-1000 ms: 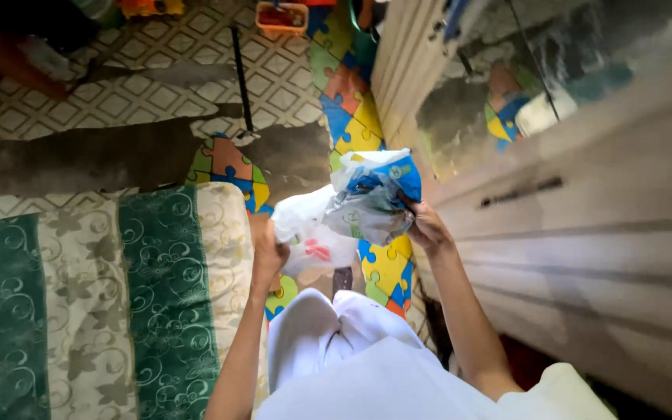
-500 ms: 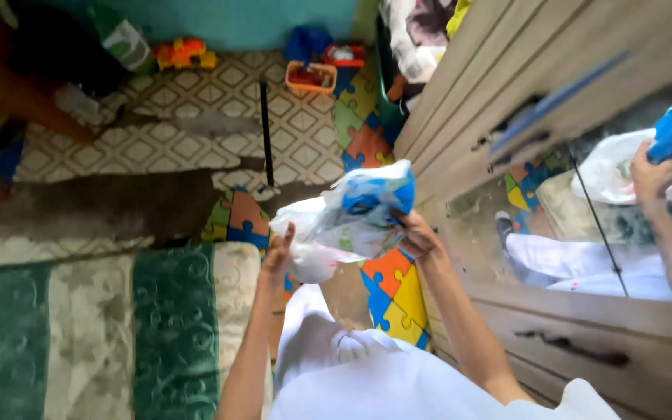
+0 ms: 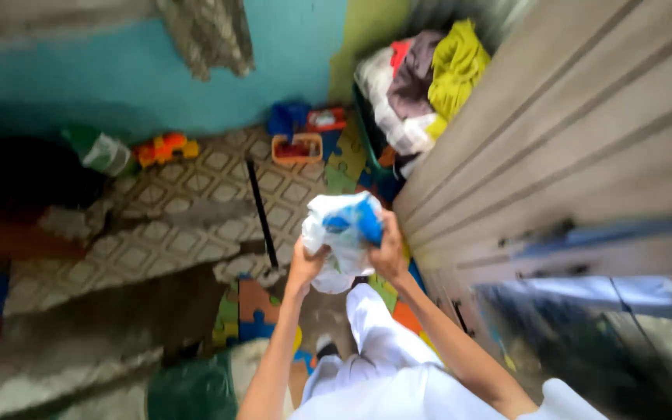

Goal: The recorder gathers various small packets and containers from around the room and sorts them into plastic shopping bags.

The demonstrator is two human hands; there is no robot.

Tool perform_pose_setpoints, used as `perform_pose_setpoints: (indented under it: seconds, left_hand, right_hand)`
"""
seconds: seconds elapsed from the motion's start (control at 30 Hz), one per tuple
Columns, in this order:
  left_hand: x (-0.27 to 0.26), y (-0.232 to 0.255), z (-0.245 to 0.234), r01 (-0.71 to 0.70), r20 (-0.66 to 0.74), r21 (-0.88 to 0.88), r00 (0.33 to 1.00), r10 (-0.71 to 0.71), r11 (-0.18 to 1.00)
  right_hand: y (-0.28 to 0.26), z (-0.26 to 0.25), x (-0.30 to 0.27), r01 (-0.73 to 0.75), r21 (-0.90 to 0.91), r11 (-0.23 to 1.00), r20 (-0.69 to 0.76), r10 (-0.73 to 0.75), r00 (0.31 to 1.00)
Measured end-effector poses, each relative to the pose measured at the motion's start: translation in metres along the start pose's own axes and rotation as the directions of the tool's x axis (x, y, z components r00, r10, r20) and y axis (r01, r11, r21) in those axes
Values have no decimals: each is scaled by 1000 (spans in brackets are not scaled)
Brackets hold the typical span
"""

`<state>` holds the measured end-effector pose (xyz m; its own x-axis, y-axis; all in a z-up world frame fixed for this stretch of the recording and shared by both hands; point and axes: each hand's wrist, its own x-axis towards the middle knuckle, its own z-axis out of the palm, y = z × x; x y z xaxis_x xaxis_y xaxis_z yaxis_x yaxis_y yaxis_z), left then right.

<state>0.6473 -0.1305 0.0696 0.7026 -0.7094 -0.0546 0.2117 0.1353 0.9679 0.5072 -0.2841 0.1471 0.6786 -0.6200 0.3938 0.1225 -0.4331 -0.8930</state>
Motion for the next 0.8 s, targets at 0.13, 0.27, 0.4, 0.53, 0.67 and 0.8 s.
perform_pose_setpoints:
  seconds: [0.13,0.27,0.4,0.53,0.67,0.8]
  left_hand:
    - [121,-47,-7,-47,20,113,999,45,993]
    - [202,-33,-5,9,74,40,997,-12,999]
    - [271,13,-10,164,-41,-30,985,-165,986]
    - [344,28,-43,294,-191,-6,938,-290,956]
    - [416,11,-97,246,-195,-7,950,-242,969]
    - [489,30,-141,289,-124,30,951,-284,957]
  right_hand:
    - [10,1,99,216,-215,953,235,-164,958]
    - [106,5,170,-318,4,948,337,298,893]
    - [246,9,251,-625,286,726,448,475,757]
    - [297,9,342,-574,238,784,35,583,812]
    - [314,2,421,-282,735,617,-138,542,829]
    - [322,10,464,-97,689,718,-302,406,863]
